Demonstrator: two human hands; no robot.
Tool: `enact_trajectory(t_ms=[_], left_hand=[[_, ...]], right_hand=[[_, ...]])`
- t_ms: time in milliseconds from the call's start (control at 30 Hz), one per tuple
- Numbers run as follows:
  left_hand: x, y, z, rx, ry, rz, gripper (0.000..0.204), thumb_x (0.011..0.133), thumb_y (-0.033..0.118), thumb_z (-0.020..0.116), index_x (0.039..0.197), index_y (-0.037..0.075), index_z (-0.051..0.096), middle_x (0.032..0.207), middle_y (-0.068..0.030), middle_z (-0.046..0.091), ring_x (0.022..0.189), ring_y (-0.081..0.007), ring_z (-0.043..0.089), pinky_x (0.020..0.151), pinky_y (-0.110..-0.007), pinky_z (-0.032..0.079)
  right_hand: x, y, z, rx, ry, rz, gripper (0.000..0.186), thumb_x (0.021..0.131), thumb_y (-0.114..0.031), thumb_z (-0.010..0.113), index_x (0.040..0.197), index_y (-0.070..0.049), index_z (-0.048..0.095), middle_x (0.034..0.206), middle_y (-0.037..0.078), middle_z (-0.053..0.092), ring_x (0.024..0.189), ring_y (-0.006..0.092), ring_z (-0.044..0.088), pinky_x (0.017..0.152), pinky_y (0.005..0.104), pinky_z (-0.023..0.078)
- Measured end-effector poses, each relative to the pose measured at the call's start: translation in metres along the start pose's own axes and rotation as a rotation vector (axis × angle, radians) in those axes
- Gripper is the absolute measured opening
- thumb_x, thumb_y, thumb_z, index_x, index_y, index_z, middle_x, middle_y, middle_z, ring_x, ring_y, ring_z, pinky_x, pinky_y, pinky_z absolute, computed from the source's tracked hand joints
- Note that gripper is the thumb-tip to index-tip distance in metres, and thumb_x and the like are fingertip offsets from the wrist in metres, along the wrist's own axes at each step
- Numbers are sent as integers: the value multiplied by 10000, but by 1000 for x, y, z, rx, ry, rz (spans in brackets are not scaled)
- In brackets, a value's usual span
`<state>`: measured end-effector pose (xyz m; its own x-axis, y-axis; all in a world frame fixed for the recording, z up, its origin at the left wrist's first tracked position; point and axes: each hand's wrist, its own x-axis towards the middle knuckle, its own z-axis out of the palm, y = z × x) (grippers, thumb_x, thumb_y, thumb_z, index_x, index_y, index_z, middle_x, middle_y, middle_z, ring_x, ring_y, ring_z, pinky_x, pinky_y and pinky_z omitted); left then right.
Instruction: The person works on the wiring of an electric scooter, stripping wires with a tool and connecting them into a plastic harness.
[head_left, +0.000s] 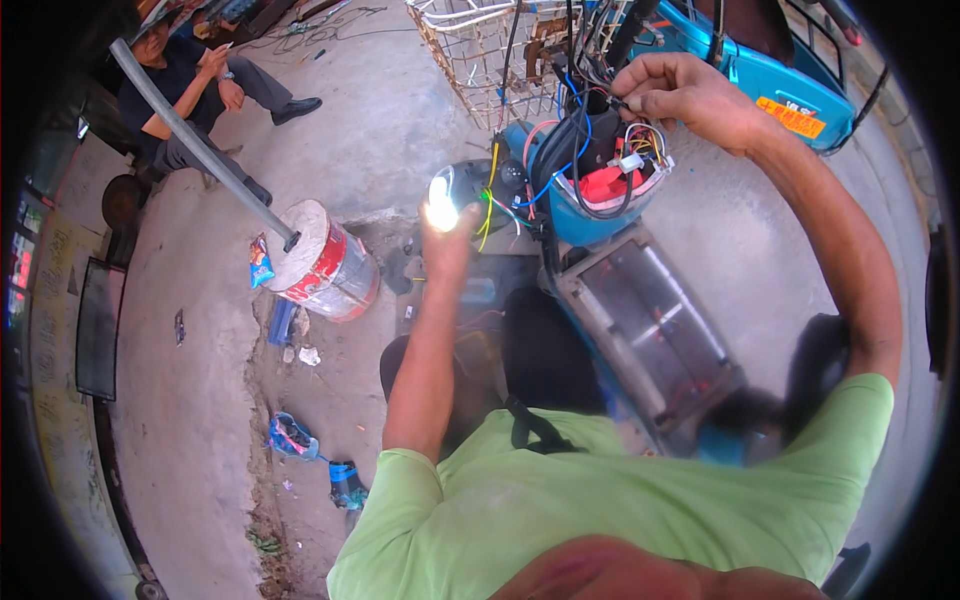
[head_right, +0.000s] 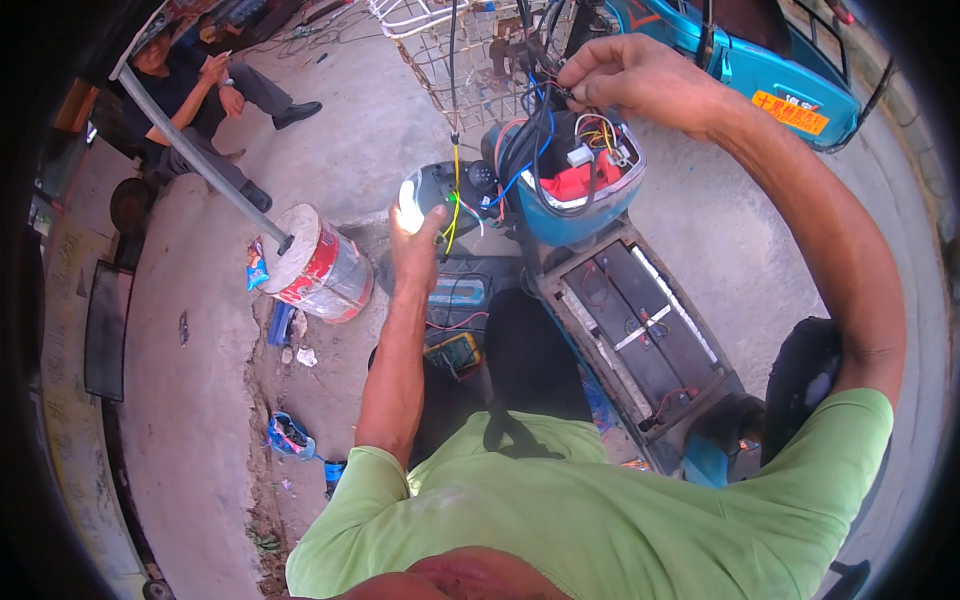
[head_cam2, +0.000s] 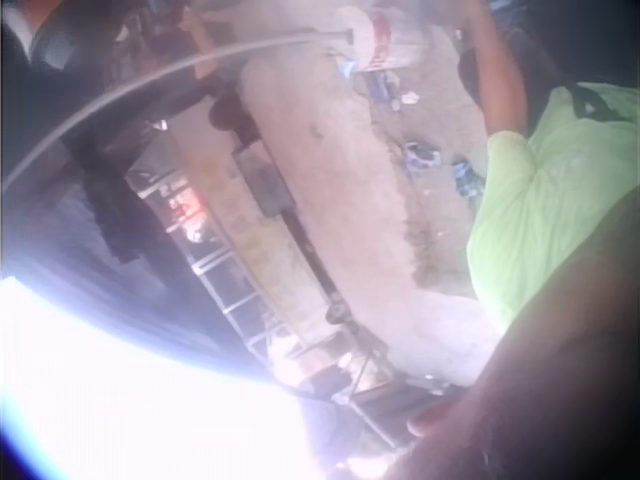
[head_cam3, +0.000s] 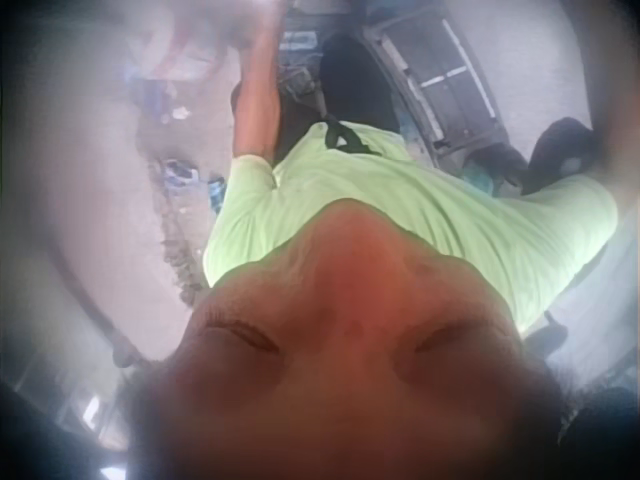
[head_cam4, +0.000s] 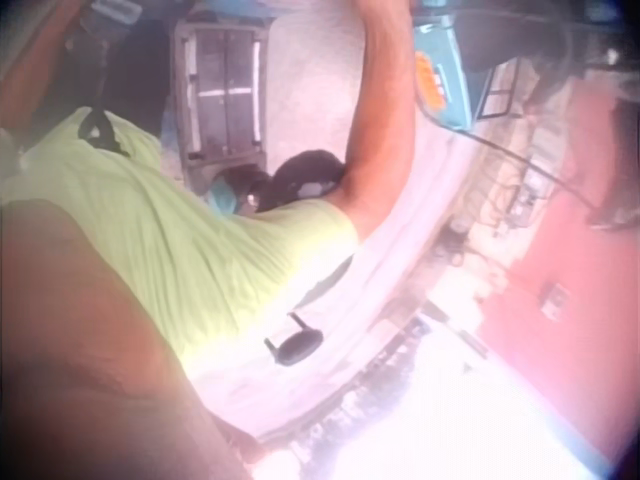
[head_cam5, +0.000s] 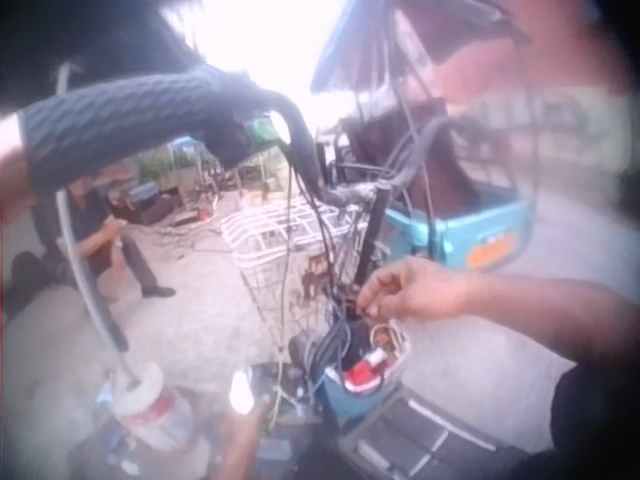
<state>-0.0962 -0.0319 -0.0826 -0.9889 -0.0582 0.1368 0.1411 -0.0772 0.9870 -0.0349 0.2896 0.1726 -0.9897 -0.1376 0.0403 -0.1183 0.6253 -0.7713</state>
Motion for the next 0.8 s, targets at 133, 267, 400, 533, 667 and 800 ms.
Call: enact_trajectory(t_ms=[133, 267, 400, 533, 667, 800], left_hand=[[21, 29, -20, 284, 30, 74, 434, 868, 166, 788, 1232, 15, 607, 1107, -75, 673, 989, -160, 610, 905, -311, 482], [43, 110, -57, 347, 66, 178, 433, 871, 216, 786, 1220, 5, 639, 1103, -64, 674, 974, -158, 598, 904, -302, 473], [70, 186, -83, 381, 118, 369, 493, 863, 232, 788, 1262, -2, 620, 1123, -73, 674, 1002, -164, 613, 923, -308, 475], [82, 255, -75, 440, 123, 623, 610, 835, 247, 806, 1331, -37, 594, 1203, -119, 674, 1082, -197, 639, 986, -316, 476], [101, 292, -60, 689, 89, 914, 660, 799, 309, 818, 1345, -1, 614, 1210, -178, 700, 1145, -245, 664, 1017, -355, 491], [106, 316, -30, 771, 61, 1059, 635, 834, 367, 779, 1345, 24, 622, 1168, -182, 718, 1081, -277, 690, 979, -371, 517]], right_hand=[[1, 5, -1, -39, 12, -10, 324, 907, -208, 671, 1194, -65, 720, 1076, 60, 762, 1017, 124, 712, 751, 241, 476], [5, 3, -1, 8, 7, -16, 337, 903, -229, 664, 1193, -64, 714, 1078, 65, 763, 1020, 123, 707, 745, 247, 470], [4, -2, 6, 37, 34, 20, 280, 934, -160, 622, 1179, -39, 682, 996, 28, 734, 896, 62, 650, 689, 219, 446], [8, -1, 18, 25, 5, 40, 286, 932, -181, 642, 1181, -47, 685, 1034, 13, 729, 924, 84, 648, 754, 231, 478], [8, 0, 23, 45, -64, 25, 283, 949, -130, 676, 1190, 15, 656, 1061, 73, 694, 976, 127, 650, 891, 293, 527], [6, -14, 19, -227, -55, 61, 353, 951, -180, 698, 1229, 33, 651, 1095, 108, 714, 1002, 181, 675, 933, 320, 534]])
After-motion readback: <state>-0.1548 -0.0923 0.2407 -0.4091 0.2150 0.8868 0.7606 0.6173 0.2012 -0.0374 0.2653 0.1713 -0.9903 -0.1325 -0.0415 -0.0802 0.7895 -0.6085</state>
